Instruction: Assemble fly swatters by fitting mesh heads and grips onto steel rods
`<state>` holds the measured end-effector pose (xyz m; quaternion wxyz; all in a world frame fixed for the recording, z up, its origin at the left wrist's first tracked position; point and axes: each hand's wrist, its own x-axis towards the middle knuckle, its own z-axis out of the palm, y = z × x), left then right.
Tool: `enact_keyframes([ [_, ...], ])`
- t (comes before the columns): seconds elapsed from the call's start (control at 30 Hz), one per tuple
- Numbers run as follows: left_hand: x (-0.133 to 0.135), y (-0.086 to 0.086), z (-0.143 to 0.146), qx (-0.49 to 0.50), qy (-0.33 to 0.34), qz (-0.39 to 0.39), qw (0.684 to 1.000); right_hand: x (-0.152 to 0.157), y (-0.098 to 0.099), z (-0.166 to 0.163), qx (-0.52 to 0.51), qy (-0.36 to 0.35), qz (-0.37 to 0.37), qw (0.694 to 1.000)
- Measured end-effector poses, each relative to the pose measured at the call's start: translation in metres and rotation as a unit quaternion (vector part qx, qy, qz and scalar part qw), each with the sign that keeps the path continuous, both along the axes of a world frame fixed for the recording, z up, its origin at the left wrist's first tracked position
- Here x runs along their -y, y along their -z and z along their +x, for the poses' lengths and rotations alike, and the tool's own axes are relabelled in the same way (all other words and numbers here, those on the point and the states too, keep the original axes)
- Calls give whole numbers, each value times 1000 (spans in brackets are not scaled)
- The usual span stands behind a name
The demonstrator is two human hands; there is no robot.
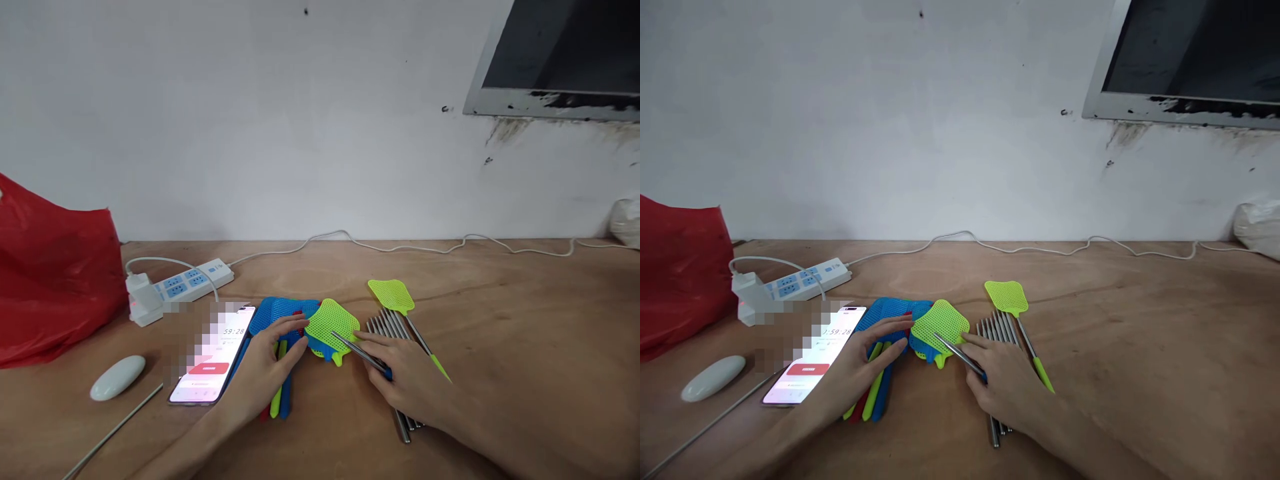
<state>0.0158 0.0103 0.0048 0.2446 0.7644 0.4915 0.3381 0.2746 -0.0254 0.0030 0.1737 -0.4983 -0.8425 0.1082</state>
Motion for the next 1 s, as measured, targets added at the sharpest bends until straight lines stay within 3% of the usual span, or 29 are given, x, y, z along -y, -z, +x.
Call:
enact_keyframes([
  [0.17, 7, -5, 4, -101, 7, 118, 988, -2, 5, 1, -7, 17, 20, 1000],
  [0.4, 15, -7, 8, -172, 139, 185, 957, -4, 8, 1, -25, 22, 33, 999],
  [0.6, 17, -9, 8, -206, 100, 193, 954, -4, 10, 3, -27, 21, 31, 999],
  [0.83, 11, 0, 5, -240, 115, 197, 944, -4, 9, 2, -34, 24, 34, 999],
  [1.0, 12, -8, 3, -215, 122, 212, 945, -4, 9, 2, -42, 18, 38, 998],
])
